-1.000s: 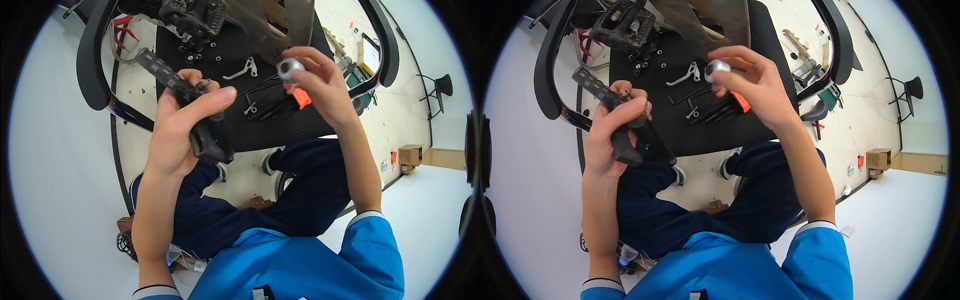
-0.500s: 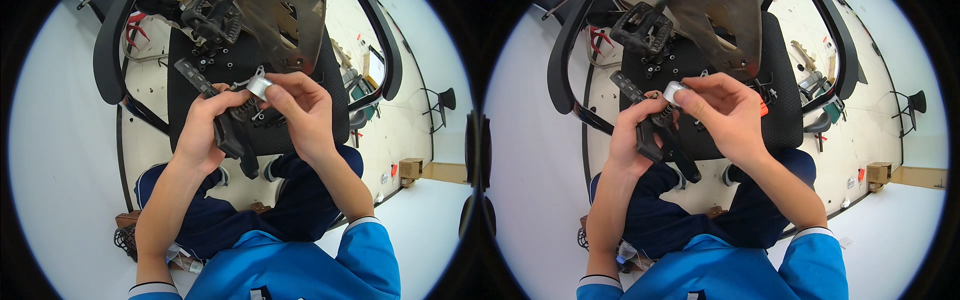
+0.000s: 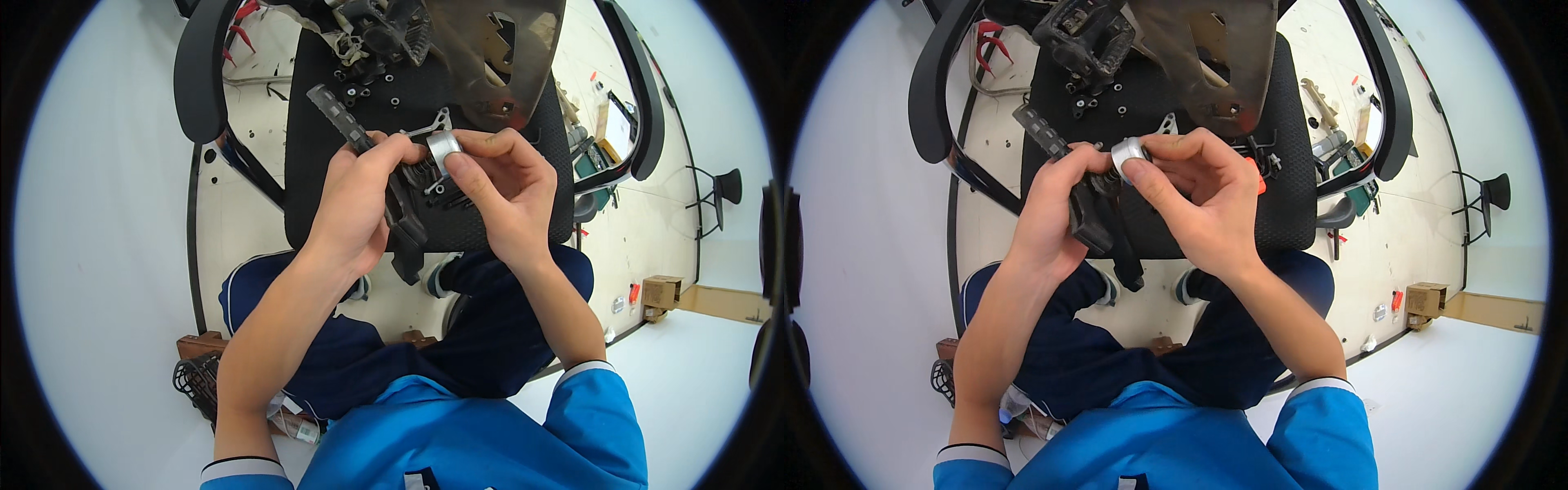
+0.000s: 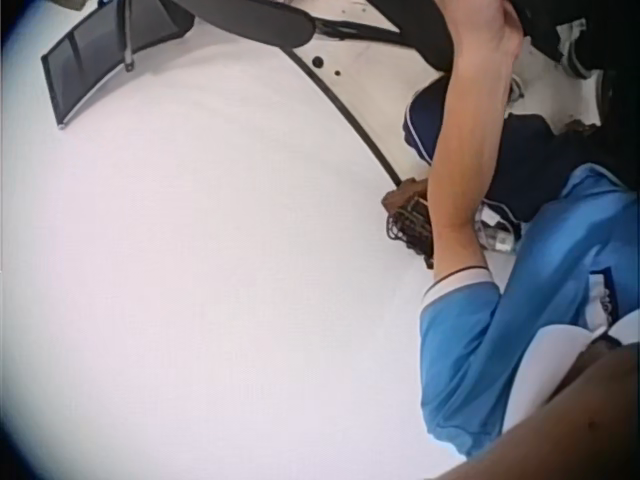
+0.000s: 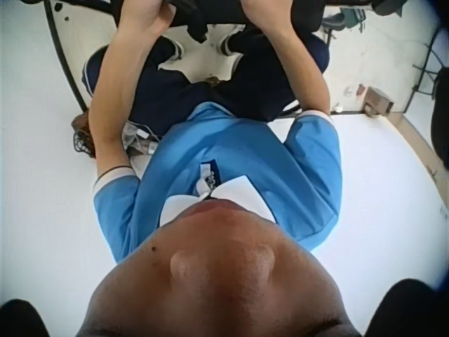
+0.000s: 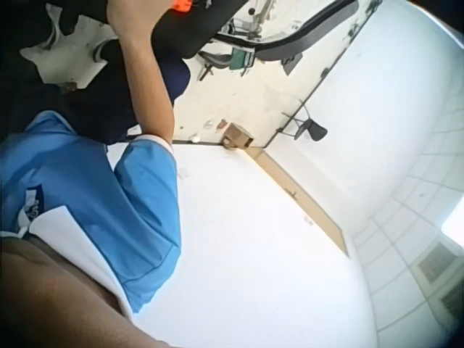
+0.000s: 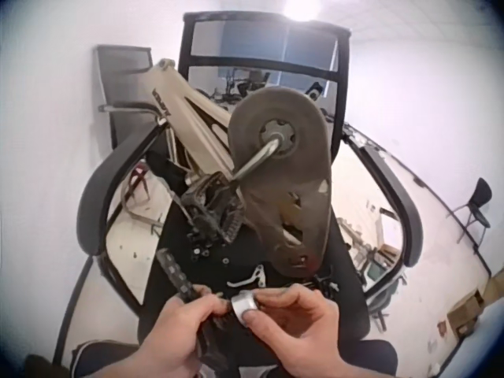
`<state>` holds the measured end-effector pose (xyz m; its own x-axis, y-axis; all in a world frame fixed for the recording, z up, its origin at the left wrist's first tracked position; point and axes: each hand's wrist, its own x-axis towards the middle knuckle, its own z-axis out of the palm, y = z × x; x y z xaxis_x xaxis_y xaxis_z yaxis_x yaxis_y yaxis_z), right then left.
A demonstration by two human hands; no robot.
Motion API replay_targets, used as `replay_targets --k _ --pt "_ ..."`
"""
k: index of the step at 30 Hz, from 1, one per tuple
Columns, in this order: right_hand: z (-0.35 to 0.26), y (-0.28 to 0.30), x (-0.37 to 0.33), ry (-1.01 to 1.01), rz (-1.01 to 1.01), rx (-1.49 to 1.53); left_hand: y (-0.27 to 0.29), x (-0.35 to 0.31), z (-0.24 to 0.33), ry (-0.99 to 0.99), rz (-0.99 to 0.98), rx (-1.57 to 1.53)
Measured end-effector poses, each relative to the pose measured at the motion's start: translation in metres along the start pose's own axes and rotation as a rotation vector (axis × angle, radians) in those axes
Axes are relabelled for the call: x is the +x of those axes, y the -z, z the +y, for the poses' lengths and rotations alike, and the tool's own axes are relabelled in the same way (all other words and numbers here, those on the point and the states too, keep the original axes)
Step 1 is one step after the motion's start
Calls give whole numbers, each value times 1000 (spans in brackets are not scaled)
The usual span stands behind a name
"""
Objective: The person assembles scooter parts on the floor, attaching a brake disc to a wheel hub and then assembling a handlebar grip with a throttle cable. They use their hands to align and secure components.
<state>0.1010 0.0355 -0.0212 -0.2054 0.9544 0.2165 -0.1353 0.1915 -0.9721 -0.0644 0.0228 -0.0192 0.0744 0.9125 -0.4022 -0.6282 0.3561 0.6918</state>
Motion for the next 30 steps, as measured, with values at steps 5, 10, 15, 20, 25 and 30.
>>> replay_targets --k 5,10,15,20,25,30 --pt "2 2 3 107 -41 -122 -3 1 -3 -120 83 53" --pt "0 7 4 73 -62 -140 -7 1 -8 -220 158 117" --pt "-3 16 7 -56 -72 -81 -9 0 -13 -236 139 151" --pt "1 33 13 -300 -113 193 -18 -4 -12 -208 145 199" --pt "-1 23 8 -73 -64 -6 -19 -4 -12 -218 173 235" --pt "5 18 6 17 -70 -16 -16 -3 -14 -215 166 168"
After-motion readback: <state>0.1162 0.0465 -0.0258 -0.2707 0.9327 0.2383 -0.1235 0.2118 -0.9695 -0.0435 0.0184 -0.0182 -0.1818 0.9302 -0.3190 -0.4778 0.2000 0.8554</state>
